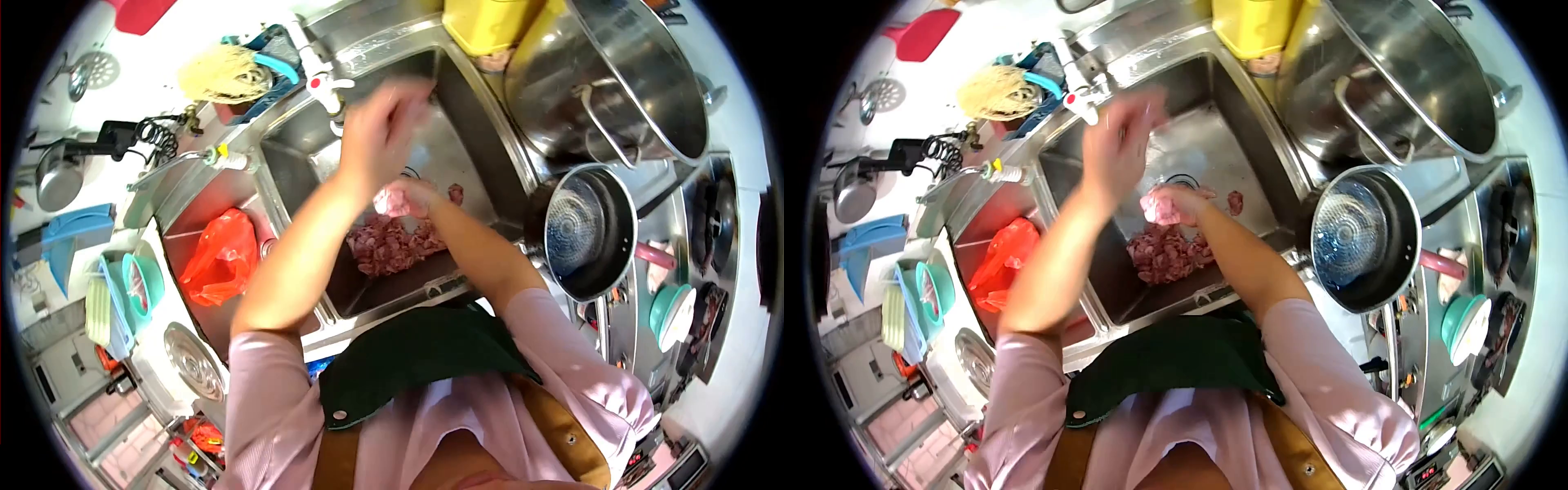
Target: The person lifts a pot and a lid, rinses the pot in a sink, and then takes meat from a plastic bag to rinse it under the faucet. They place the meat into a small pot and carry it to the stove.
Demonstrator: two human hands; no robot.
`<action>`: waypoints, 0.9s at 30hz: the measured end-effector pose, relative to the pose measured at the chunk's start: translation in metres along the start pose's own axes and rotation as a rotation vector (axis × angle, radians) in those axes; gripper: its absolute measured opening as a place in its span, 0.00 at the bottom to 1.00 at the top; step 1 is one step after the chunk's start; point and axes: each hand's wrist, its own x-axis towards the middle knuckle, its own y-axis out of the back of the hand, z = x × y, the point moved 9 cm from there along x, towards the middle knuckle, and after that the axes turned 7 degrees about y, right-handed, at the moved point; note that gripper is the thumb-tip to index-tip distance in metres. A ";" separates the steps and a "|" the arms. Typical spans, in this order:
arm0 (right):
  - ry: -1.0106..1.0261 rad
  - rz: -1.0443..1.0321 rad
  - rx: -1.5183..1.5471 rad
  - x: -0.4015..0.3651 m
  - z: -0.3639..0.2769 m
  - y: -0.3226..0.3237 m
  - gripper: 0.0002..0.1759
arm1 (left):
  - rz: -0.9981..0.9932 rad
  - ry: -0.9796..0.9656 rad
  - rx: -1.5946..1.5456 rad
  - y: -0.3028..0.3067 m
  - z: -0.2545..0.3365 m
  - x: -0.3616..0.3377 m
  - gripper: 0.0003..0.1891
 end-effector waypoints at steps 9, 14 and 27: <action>0.274 0.500 -0.558 0.064 -0.052 0.016 0.15 | 0.265 1.307 -1.419 -0.012 -0.303 -0.167 0.20; 0.700 0.522 -1.291 0.047 -0.085 -0.019 0.16 | 0.212 0.788 -1.686 -0.017 -0.302 -0.138 0.10; 0.406 0.720 -0.276 0.018 -0.077 0.013 0.13 | 0.319 1.010 -1.602 -0.003 -0.280 -0.177 0.15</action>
